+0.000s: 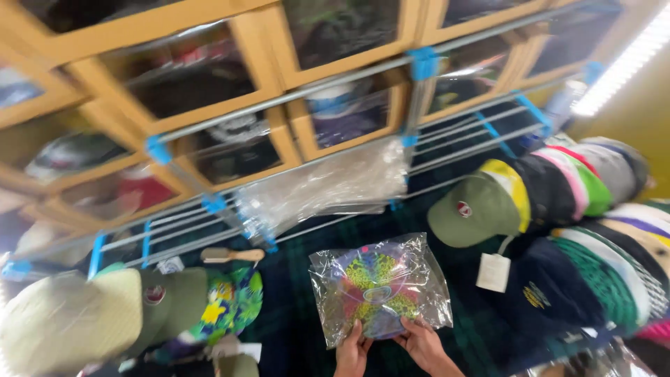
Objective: The person places caps into individual plastic bags and seals them by hand. They then move the bagged items to a separate stack.
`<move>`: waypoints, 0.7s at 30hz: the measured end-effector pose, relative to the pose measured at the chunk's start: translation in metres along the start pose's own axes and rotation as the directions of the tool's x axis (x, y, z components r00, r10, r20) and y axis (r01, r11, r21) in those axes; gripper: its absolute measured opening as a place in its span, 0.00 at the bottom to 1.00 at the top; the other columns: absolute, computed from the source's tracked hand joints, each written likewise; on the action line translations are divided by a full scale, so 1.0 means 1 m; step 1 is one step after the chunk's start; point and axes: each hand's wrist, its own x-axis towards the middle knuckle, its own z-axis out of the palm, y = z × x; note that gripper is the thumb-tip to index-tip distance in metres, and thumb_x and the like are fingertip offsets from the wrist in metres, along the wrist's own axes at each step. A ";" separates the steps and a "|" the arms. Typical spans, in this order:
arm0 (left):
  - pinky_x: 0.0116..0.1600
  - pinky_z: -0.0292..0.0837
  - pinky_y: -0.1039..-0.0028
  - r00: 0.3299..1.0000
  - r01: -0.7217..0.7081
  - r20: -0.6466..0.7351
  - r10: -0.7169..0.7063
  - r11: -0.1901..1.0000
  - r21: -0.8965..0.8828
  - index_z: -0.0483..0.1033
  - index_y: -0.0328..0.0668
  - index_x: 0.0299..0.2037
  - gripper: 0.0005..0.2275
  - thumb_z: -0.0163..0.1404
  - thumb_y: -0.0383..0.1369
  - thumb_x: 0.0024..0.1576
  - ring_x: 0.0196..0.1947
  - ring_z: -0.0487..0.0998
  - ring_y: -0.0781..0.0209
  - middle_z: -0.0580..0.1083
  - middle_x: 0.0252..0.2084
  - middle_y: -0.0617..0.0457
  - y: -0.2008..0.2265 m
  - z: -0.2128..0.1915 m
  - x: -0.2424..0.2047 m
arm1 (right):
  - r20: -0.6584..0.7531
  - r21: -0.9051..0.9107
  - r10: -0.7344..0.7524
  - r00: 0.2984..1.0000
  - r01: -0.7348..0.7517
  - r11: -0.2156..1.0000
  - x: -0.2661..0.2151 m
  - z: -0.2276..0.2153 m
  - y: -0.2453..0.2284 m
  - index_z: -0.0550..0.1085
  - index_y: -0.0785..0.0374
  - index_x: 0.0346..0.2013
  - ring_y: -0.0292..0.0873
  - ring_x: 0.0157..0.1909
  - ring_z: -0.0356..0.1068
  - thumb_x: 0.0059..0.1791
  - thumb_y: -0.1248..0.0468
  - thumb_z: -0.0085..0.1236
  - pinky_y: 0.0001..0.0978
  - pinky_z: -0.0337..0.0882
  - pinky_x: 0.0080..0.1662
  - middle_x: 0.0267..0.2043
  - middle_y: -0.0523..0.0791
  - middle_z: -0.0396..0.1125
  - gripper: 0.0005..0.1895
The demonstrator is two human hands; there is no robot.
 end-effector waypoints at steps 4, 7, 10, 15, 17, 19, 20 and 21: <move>0.41 0.76 0.63 0.984 0.071 0.150 -0.100 0.980 0.187 0.77 0.45 0.54 0.15 0.60 0.30 0.57 0.42 0.80 0.52 0.79 0.44 0.50 -0.043 0.049 0.004 | -0.025 0.181 -0.175 0.984 0.176 0.968 -0.014 -0.059 -0.033 0.72 0.63 0.39 0.49 0.36 0.73 0.50 0.70 0.60 0.51 0.75 0.45 0.32 0.49 0.71 0.05; 0.53 0.76 0.53 0.922 0.125 0.308 -0.233 0.935 0.332 0.73 0.39 0.62 0.18 0.52 0.28 0.61 0.53 0.79 0.41 0.78 0.54 0.39 -0.085 0.107 -0.014 | -0.129 0.287 -0.289 0.949 0.314 0.905 -0.044 -0.105 -0.069 0.66 0.59 0.21 0.50 0.35 0.73 0.50 0.67 0.62 0.48 0.76 0.41 0.26 0.47 0.66 0.16; 0.51 0.77 0.55 0.824 0.104 0.435 -0.362 0.853 0.512 0.76 0.39 0.51 0.10 0.55 0.29 0.60 0.49 0.81 0.46 0.79 0.47 0.43 -0.144 0.165 -0.013 | -0.139 0.314 -0.553 0.821 0.566 0.762 -0.058 -0.170 -0.098 0.72 0.66 0.48 0.52 0.42 0.76 0.50 0.67 0.58 0.46 0.77 0.43 0.42 0.53 0.75 0.12; 0.39 0.69 0.67 0.691 0.070 0.471 -0.548 0.699 0.711 0.63 0.48 0.67 0.26 0.56 0.25 0.58 0.36 0.71 0.61 0.74 0.53 0.47 -0.250 0.237 -0.066 | -0.491 0.265 -0.620 0.612 0.783 0.563 -0.133 -0.236 -0.149 0.61 0.59 0.18 0.40 0.15 0.59 0.50 0.70 0.59 0.45 0.76 0.39 0.10 0.43 0.52 0.19; 0.41 0.71 0.66 0.665 0.110 0.427 -0.612 0.646 0.755 0.63 0.49 0.68 0.30 0.59 0.25 0.54 0.40 0.74 0.58 0.74 0.57 0.44 -0.287 0.258 -0.094 | -0.550 0.323 -0.590 0.591 0.802 0.503 -0.152 -0.269 -0.158 0.62 0.59 0.28 0.40 0.15 0.63 0.50 0.70 0.58 0.37 0.73 0.29 0.14 0.44 0.58 0.13; 0.42 0.72 0.65 0.652 0.147 0.374 -0.659 0.595 0.790 0.62 0.50 0.68 0.35 0.62 0.24 0.49 0.44 0.77 0.56 0.74 0.60 0.41 -0.325 0.265 -0.106 | -0.594 0.383 -0.551 0.586 0.808 0.447 -0.169 -0.290 -0.165 0.63 0.59 0.38 0.41 0.16 0.67 0.51 0.69 0.58 0.29 0.70 0.19 0.18 0.45 0.64 0.11; 0.51 0.72 0.59 0.590 0.041 0.426 -0.686 0.552 0.833 0.65 0.46 0.67 0.29 0.62 0.27 0.55 0.50 0.76 0.53 0.72 0.57 0.46 -0.347 0.263 -0.104 | -0.653 0.354 -0.572 0.495 0.868 0.348 -0.178 -0.296 -0.170 0.67 0.57 0.33 0.41 0.16 0.68 0.50 0.69 0.61 0.37 0.76 0.27 0.18 0.43 0.63 0.10; 0.60 0.72 0.52 0.506 -0.069 0.467 -0.726 0.506 0.860 0.68 0.41 0.66 0.24 0.61 0.30 0.61 0.55 0.75 0.51 0.71 0.54 0.51 -0.374 0.263 -0.105 | -0.715 0.306 -0.583 0.385 0.923 0.235 -0.190 -0.305 -0.177 0.71 0.55 0.29 0.41 0.16 0.69 0.49 0.69 0.64 0.45 0.82 0.35 0.18 0.41 0.62 0.10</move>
